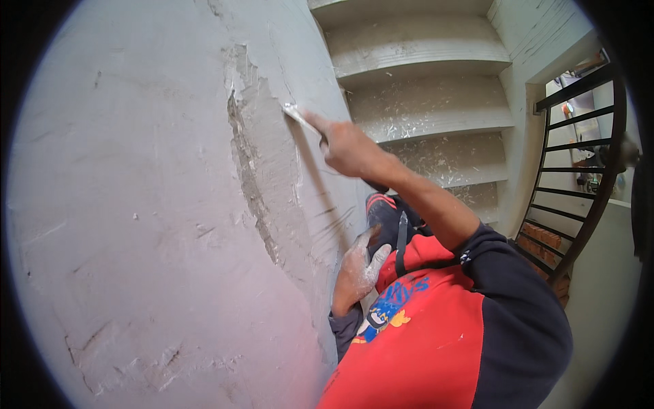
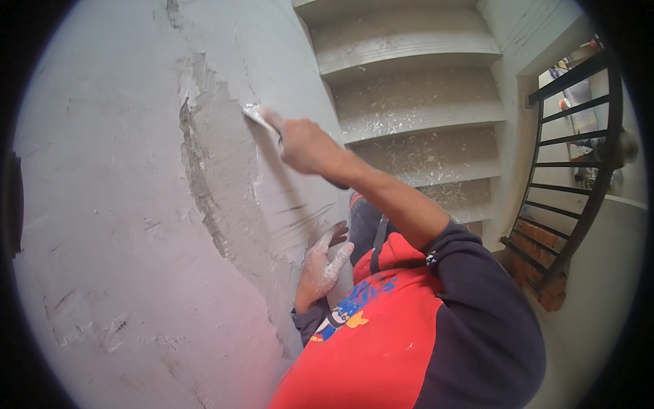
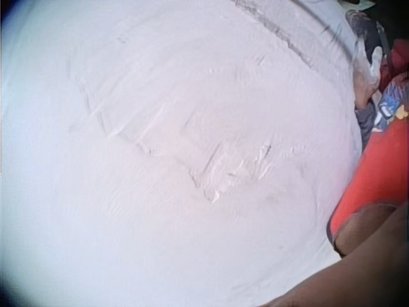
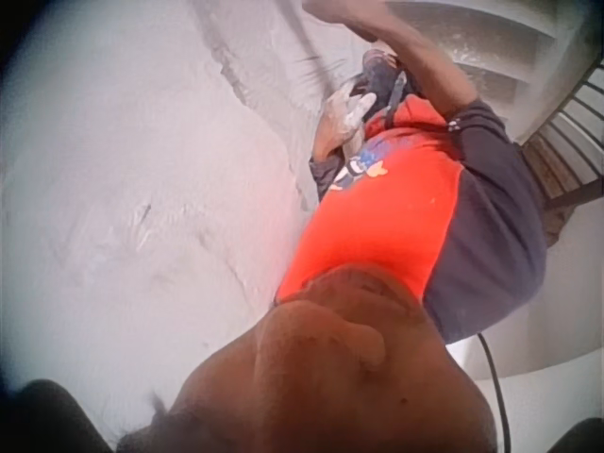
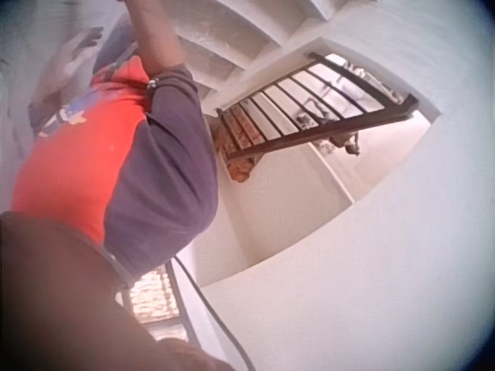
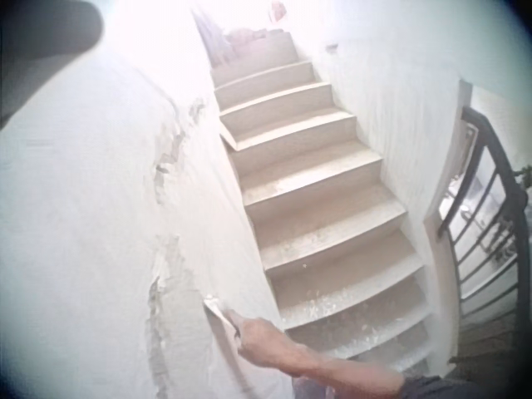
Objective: The person uses a putty knife to apply and smooth plaster onto a vertical wall surface. They repeatedly scrape the tool against the wall to fill a vertical gap and blend the material into the surrounding area.
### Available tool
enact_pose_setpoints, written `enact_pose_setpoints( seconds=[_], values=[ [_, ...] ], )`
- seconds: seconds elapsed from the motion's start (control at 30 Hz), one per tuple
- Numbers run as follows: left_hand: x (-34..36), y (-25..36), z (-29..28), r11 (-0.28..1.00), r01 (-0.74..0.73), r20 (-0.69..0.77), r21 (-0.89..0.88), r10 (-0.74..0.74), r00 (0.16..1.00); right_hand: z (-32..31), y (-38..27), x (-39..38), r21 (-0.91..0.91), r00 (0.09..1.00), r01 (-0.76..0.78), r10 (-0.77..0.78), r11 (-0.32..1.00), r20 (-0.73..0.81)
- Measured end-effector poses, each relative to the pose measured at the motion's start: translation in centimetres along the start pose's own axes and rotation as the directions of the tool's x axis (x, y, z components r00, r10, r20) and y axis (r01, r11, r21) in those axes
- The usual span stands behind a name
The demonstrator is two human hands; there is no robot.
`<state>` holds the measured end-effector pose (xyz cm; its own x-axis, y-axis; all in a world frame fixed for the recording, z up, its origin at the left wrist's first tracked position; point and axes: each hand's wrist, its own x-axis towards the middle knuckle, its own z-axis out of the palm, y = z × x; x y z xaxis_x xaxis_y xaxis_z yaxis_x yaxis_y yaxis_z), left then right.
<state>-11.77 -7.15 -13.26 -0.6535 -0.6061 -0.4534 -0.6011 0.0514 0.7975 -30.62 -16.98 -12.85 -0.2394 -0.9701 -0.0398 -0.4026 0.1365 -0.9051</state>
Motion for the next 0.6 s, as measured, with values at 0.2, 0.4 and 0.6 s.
enact_pose_setpoints(
  seconds=[0.2,0.4,0.6],
  values=[
    [0.5,-0.7,0.3,1.0,-0.006,-0.008,-0.022,0.006,1.0,-0.2,-0.7,0.7,-0.046,1.0,0.015,-0.016,0.999,-0.023],
    [-0.3,-0.7,1.0,0.997,-0.023,0.019,-0.069,0.025,1.0,0.2,-0.9,-0.5,-0.107,1.0,0.008,-0.006,0.994,0.015],
    [-0.1,-0.8,0.7,0.998,-0.009,-0.01,-0.069,0.009,1.0,0.3,-0.8,-1.0,-0.118,0.999,0.043,-0.04,0.992,0.032]
  ],
)
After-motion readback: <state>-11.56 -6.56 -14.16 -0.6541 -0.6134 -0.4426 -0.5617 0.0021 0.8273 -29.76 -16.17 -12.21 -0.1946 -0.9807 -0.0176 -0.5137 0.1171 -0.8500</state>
